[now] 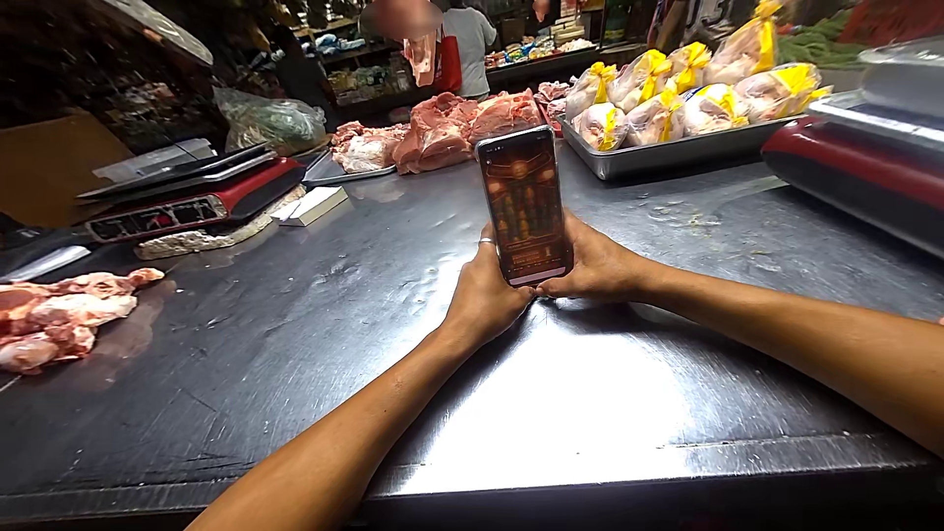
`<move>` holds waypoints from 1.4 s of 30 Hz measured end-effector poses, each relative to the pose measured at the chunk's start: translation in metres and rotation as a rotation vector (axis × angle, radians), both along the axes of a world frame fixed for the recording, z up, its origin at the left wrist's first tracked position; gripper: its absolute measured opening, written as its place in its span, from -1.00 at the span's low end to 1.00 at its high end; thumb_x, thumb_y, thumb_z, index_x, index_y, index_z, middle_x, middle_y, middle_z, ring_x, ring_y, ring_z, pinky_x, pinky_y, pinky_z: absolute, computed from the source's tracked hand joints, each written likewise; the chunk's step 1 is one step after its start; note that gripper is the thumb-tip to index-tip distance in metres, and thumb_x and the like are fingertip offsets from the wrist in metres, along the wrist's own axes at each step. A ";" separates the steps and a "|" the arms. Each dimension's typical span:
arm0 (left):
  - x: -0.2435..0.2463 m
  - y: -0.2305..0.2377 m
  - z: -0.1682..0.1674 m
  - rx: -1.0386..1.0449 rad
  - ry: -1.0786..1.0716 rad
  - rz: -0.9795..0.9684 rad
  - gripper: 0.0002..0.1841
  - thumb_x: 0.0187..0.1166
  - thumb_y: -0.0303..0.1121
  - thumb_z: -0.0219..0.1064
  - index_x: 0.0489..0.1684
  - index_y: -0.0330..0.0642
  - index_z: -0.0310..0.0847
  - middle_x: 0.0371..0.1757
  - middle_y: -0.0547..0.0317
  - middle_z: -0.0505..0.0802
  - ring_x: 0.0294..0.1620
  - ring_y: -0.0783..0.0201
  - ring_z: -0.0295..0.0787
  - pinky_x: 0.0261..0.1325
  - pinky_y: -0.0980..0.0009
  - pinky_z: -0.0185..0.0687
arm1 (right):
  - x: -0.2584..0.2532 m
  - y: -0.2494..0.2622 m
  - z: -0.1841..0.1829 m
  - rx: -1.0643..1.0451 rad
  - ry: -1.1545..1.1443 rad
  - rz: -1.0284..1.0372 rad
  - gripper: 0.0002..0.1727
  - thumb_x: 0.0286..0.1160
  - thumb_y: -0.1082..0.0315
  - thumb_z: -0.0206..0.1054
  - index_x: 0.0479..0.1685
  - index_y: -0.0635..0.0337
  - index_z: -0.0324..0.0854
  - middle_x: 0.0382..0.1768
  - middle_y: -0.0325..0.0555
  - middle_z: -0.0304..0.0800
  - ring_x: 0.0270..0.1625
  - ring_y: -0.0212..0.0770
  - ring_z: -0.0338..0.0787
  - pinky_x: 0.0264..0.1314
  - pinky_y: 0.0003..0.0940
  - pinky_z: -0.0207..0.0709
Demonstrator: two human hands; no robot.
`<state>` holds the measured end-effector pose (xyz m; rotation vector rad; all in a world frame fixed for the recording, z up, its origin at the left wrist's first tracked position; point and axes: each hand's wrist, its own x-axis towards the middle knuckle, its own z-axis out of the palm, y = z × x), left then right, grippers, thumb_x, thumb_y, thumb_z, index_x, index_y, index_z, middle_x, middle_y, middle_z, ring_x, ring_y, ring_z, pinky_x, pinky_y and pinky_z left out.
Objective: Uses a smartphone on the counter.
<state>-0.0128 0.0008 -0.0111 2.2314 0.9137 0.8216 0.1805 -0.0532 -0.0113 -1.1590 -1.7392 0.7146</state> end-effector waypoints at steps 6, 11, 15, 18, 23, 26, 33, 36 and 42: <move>0.000 -0.002 0.002 0.010 0.028 0.013 0.07 0.13 -0.41 0.76 0.73 -0.02 0.08 -0.08 0.15 0.91 -0.04 0.27 0.92 0.11 0.13 0.84 | 0.000 0.001 -0.001 -0.006 0.002 -0.014 0.01 -0.10 0.59 0.67 0.54 0.01 0.22 0.08 -0.21 0.83 0.02 -0.35 0.88 -0.06 -0.32 0.84; 0.000 -0.005 0.005 0.008 0.050 0.032 0.06 0.13 -0.43 0.74 0.73 0.01 0.08 -0.05 0.14 0.90 0.00 0.26 0.91 0.12 0.10 0.83 | -0.001 0.001 -0.001 -0.012 -0.006 -0.031 0.04 -0.12 0.57 0.69 0.56 0.01 0.21 0.09 -0.21 0.82 0.03 -0.36 0.88 -0.06 -0.32 0.85; 0.000 -0.004 0.005 0.020 0.050 0.025 0.07 0.14 -0.40 0.76 0.74 -0.02 0.06 -0.05 0.13 0.90 0.00 0.24 0.91 0.12 0.10 0.82 | -0.001 0.000 0.000 -0.008 -0.015 -0.037 0.06 -0.13 0.59 0.69 0.57 0.03 0.20 0.12 -0.22 0.82 0.10 -0.38 0.86 0.11 -0.32 0.82; 0.000 -0.004 0.003 0.029 0.044 0.023 0.07 0.13 -0.40 0.76 0.73 -0.04 0.07 -0.07 0.12 0.90 -0.03 0.24 0.91 0.09 0.09 0.83 | -0.001 -0.001 0.000 0.003 -0.017 -0.037 0.07 -0.12 0.59 0.69 0.59 0.03 0.18 0.15 -0.22 0.81 0.13 -0.39 0.85 0.15 -0.33 0.81; 0.000 -0.003 0.003 0.022 0.045 0.020 0.11 0.14 -0.40 0.76 0.77 -0.04 0.01 -0.09 0.10 0.91 -0.05 0.22 0.92 0.08 0.09 0.83 | -0.001 0.000 -0.001 0.027 -0.022 -0.030 0.06 -0.13 0.57 0.70 0.58 0.06 0.19 0.14 -0.22 0.81 0.14 -0.41 0.84 0.19 -0.36 0.79; 0.000 -0.003 0.003 0.022 0.041 0.021 0.10 0.14 -0.39 0.76 0.76 -0.05 0.02 -0.10 0.10 0.91 -0.06 0.22 0.92 0.08 0.09 0.83 | 0.000 0.001 -0.002 0.036 -0.016 -0.026 0.06 -0.14 0.56 0.71 0.57 0.06 0.21 0.14 -0.21 0.81 0.14 -0.40 0.84 0.18 -0.36 0.80; 0.000 -0.004 0.004 0.023 0.037 0.017 0.09 0.13 -0.43 0.75 0.75 -0.06 0.04 -0.07 0.09 0.90 -0.03 0.22 0.91 0.10 0.09 0.83 | -0.001 0.001 -0.002 0.024 0.003 -0.018 0.07 -0.14 0.60 0.69 0.58 0.05 0.19 0.14 -0.20 0.82 0.13 -0.37 0.86 0.16 -0.33 0.81; 0.000 -0.003 0.004 0.026 0.040 0.014 0.08 0.13 -0.42 0.75 0.75 -0.04 0.05 -0.05 0.10 0.90 -0.01 0.23 0.91 0.12 0.10 0.82 | 0.000 0.002 -0.002 0.028 -0.015 -0.022 0.07 -0.13 0.59 0.70 0.59 0.06 0.20 0.15 -0.21 0.81 0.15 -0.38 0.85 0.19 -0.33 0.80; 0.000 -0.004 0.004 0.017 0.050 0.027 0.09 0.14 -0.41 0.75 0.76 -0.04 0.04 -0.07 0.11 0.91 -0.03 0.23 0.92 0.10 0.10 0.83 | 0.000 0.002 -0.003 0.032 -0.012 -0.014 0.05 -0.12 0.58 0.70 0.57 0.07 0.22 0.14 -0.21 0.82 0.14 -0.38 0.85 0.20 -0.34 0.79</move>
